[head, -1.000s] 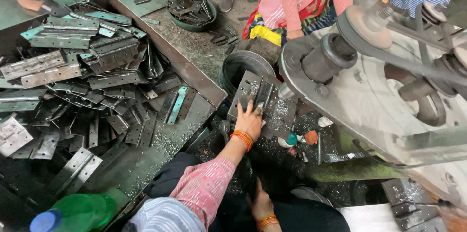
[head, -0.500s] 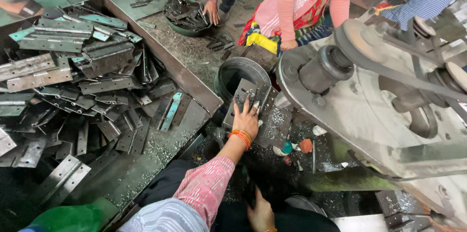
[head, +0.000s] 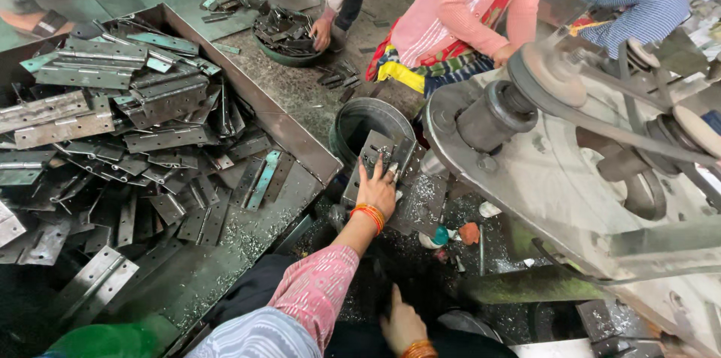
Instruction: The person picks up metal hinge pieces from a bin and places them one by one into an industrial punch press or drilling machine to process them.
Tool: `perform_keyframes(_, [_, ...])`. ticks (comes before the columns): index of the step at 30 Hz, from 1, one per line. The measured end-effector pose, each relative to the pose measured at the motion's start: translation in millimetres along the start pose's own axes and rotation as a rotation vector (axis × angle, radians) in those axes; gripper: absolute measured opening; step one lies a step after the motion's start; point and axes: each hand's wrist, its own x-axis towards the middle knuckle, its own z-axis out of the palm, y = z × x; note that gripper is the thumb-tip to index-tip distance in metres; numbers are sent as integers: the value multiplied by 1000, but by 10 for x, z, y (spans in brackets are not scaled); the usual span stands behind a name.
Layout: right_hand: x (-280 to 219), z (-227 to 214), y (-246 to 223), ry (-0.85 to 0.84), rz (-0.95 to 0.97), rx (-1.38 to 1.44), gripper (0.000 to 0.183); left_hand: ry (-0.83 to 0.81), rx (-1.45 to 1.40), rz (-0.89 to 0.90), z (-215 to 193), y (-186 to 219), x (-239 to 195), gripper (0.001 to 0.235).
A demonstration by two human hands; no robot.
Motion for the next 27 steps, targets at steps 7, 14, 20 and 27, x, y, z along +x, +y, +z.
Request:
perform_keyframes(7, [315,1064,375,270,-182,357,91,50,27,5,0,-59,1,47])
perform_keyframes(14, [57,135,210,66,-121,92,93,72,95,94,-129,-34,-114,45])
perform_keyframes(20, [-256,-839,-202,9,-140,36,78,-104,104,215,-492,81,-669,32])
perform_keyframes(27, [-398,-873,-250,12,-125,63,73,118,214,271,-381,111,-1162,31])
